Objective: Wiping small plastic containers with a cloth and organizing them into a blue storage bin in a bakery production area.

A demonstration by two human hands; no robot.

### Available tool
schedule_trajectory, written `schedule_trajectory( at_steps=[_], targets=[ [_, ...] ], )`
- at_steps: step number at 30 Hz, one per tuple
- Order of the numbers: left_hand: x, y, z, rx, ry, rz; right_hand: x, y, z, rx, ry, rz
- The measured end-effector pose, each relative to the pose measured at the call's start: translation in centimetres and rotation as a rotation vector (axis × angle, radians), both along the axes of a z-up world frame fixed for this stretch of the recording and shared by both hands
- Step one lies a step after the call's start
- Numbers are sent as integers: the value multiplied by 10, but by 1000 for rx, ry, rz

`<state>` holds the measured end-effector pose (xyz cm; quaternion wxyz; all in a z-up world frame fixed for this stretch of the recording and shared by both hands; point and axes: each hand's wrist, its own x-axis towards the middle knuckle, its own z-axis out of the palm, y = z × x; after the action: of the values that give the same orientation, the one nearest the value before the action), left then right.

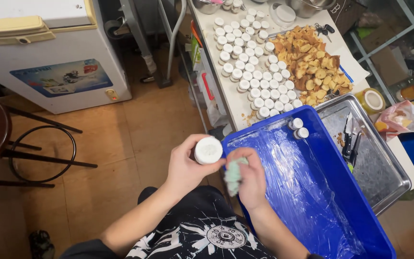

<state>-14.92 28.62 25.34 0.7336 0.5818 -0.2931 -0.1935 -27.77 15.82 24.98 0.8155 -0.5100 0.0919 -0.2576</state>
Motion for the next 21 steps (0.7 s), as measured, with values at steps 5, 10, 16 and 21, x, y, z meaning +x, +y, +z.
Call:
schedule_trajectory(
  at_steps=[5, 10, 16, 21],
  targets=[
    [0, 5, 18, 112, -187, 158, 5, 17, 21, -697, 54, -164],
    [-4, 7, 14, 153, -239, 115, 6, 22, 30, -1019, 30, -357],
    [-6, 10, 14, 164, -155, 26, 6, 19, 12, -854, -8, -364],
    [-3, 11, 10, 96, -34, -84, 9, 13, 6, -785, -41, -306]
  ],
)
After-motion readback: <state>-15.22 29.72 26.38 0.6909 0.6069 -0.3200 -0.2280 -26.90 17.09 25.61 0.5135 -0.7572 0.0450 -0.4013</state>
